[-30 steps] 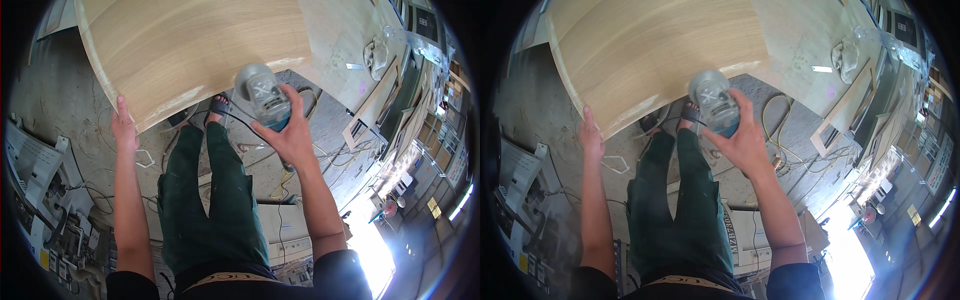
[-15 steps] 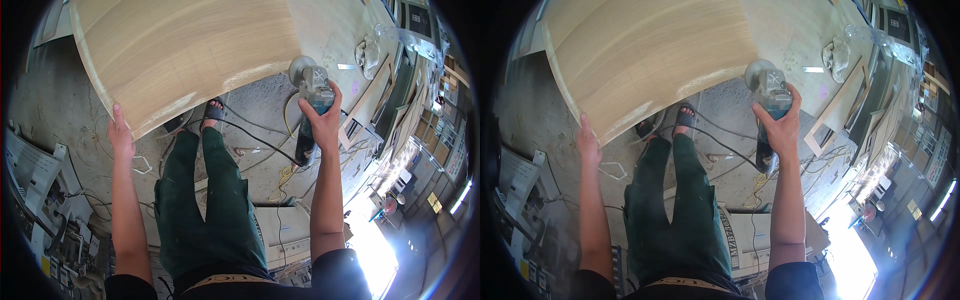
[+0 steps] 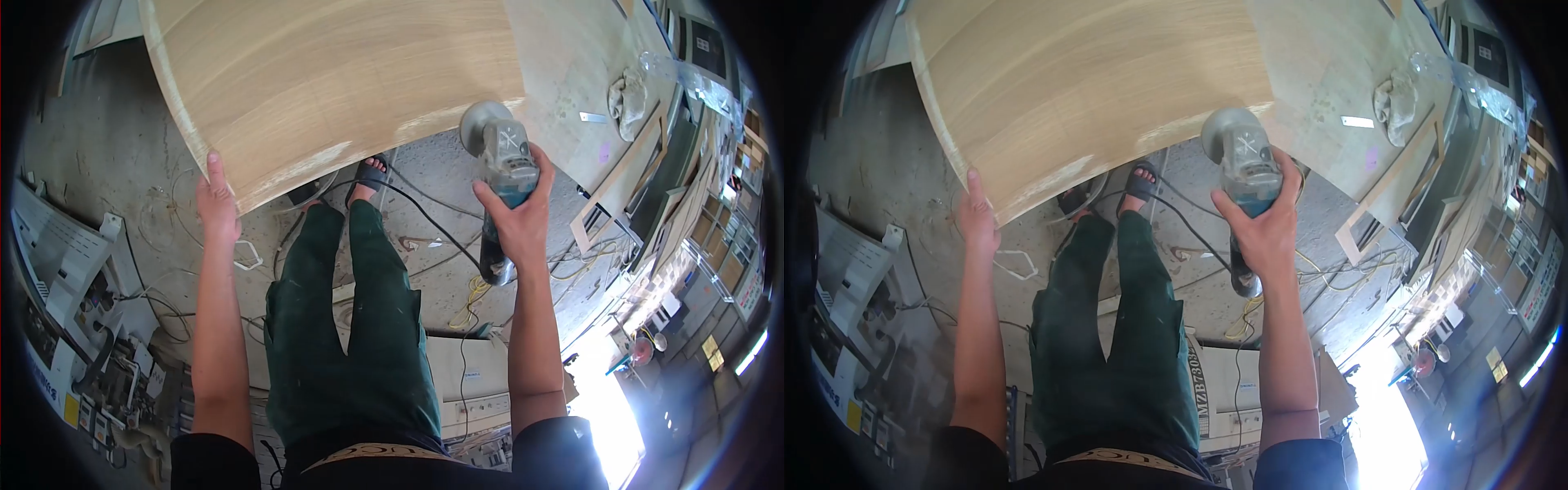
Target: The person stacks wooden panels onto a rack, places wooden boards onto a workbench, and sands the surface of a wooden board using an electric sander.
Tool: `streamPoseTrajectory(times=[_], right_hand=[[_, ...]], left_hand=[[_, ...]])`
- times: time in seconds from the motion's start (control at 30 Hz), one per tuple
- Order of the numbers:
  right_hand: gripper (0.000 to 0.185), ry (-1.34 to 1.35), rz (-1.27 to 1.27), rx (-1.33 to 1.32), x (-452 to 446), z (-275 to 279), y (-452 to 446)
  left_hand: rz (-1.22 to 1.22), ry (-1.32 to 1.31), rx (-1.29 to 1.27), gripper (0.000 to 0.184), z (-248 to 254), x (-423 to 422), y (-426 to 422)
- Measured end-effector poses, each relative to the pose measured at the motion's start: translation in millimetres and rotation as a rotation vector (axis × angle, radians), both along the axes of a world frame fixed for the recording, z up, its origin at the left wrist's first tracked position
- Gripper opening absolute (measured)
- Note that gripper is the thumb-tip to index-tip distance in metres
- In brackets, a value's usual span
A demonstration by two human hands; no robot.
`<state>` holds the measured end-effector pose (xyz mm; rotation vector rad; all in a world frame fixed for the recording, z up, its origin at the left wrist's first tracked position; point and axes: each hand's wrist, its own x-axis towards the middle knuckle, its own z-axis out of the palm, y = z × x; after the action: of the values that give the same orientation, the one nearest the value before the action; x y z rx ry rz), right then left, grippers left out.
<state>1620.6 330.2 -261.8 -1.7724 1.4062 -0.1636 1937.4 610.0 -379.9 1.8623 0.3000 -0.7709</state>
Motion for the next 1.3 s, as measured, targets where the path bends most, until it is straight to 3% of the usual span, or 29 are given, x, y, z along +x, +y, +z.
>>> streamPoseTrajectory(times=[0.3, 0.43, 0.63, 0.83, 1.17, 1.3], right_hand=[[0.092, 0.070, 0.319, 0.129, 41, 12, 45], [0.091, 0.071, 0.346, 0.130, 46, 12, 46], [0.092, 0.043, 0.288, 0.071, 35, 10, 30], [0.092, 0.059, 0.138, 0.122, 17, 13, 7], [0.089, 0.031, 0.040, -0.030, -19, 4, -43], [0.087, -0.014, -0.028, -0.073, -34, -5, -54]], left_hand=[[0.008, -0.012, -0.026, 0.072, 1, -2, -6], [-0.029, 0.015, -0.045, 0.077, 2, -1, -4], [0.015, 0.011, -0.052, 0.071, 2, -2, -5], [0.024, 0.037, -0.065, 0.071, 0, -1, -4], [-0.017, 0.031, -0.073, 0.075, 2, -2, -6], [-0.012, -0.001, 0.040, 0.067, -2, -1, 0]])
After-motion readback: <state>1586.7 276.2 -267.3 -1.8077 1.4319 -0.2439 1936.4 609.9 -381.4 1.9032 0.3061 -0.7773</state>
